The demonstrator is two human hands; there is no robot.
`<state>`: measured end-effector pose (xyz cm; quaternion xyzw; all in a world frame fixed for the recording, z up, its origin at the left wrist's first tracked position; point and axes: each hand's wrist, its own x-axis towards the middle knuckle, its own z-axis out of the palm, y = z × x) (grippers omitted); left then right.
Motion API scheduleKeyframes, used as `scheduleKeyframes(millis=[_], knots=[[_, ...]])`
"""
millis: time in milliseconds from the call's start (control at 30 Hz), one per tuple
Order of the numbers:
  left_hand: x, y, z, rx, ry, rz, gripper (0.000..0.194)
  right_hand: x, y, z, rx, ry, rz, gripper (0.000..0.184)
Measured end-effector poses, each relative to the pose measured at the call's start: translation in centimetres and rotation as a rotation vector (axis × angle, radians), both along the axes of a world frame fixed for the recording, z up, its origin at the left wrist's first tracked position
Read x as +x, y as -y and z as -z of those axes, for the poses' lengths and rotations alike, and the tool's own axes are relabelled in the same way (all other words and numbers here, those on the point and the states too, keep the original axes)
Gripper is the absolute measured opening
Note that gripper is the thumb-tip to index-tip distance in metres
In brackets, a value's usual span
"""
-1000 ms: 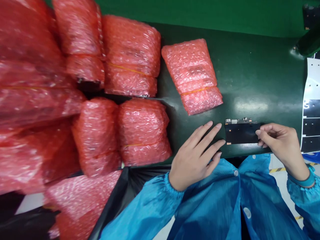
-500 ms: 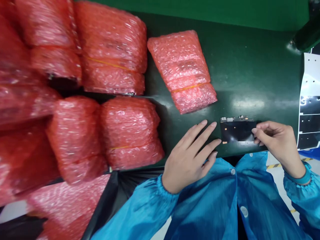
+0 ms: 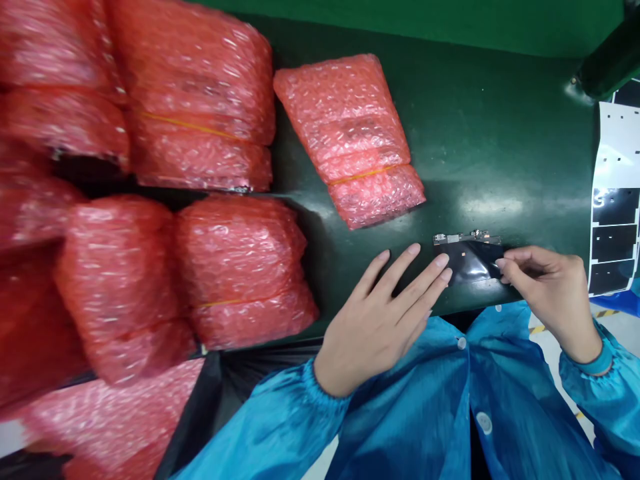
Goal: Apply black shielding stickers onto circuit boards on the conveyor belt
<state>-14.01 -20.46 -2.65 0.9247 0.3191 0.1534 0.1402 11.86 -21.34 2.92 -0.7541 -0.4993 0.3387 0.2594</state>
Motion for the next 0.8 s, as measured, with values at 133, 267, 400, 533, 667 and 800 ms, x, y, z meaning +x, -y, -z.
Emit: scheduleKeyframes(millis=[133,267,400,533,667,800], knots=[[0.0,-0.1,-0.1,-0.012,-0.029,0.008,0.054,-0.1,-0.1,-0.2,0.008,0.035,-0.006,0.012],[0.0,-0.1,-0.1,-0.034,-0.033,0.011,0.054,0.1,-0.2,-0.1,-0.002,0.04,-0.026,0.012],[0.0,0.0,-0.1,-0.037,-0.02,0.006,0.054,0.4,-0.2,-0.2,-0.001,0.08,-0.07,0.012],[0.0,0.0,0.0,-0.036,-0.026,0.001,0.055,0.4,-0.1,-1.0,0.026,0.205,-0.169,0.021],[0.0,0.0,0.0,-0.028,-0.033,0.005,0.054,0.1,0.0,-1.7,0.077,0.356,-0.254,0.028],[-0.1,0.0,0.1,-0.029,-0.032,0.001,0.054,1.0,0.0,-1.9,0.068,0.401,-0.235,0.029]])
